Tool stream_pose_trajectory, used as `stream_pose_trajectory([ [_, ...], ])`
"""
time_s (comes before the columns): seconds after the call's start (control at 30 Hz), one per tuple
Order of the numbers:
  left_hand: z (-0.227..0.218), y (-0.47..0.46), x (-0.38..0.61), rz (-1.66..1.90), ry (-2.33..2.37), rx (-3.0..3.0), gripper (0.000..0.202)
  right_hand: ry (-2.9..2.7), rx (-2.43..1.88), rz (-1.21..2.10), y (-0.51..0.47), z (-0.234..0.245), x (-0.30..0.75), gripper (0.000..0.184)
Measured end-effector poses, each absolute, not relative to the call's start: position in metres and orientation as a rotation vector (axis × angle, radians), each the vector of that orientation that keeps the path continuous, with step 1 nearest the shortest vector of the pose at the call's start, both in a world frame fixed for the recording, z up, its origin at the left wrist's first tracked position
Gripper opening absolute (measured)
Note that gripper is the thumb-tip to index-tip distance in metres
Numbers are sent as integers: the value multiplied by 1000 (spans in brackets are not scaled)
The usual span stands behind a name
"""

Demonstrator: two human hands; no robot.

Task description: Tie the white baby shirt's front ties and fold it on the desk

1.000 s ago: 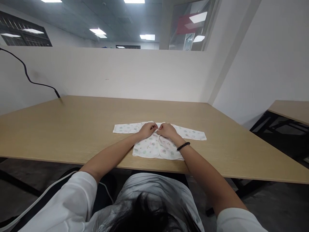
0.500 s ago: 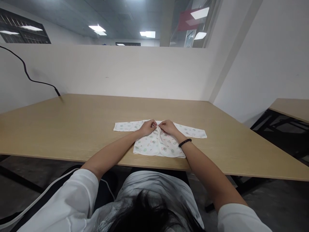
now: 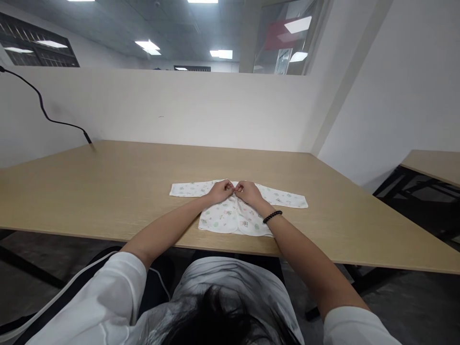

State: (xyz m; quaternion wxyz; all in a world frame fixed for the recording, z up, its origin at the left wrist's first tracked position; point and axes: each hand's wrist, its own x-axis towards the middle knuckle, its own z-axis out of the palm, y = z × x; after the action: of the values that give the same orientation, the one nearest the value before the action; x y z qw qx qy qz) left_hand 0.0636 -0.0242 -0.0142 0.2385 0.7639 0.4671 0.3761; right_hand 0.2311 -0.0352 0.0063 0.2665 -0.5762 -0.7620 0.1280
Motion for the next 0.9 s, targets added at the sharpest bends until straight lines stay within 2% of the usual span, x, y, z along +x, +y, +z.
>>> stream_pose_trajectory([
  [0.47,-20,-16,60,1025,1148,2067,14,-1911,-1585,727,-28,8,238,10],
  [0.9,-20,-19,62,1056,1125,2029,17,-1876,-1652,702,-33,5,234,9],
])
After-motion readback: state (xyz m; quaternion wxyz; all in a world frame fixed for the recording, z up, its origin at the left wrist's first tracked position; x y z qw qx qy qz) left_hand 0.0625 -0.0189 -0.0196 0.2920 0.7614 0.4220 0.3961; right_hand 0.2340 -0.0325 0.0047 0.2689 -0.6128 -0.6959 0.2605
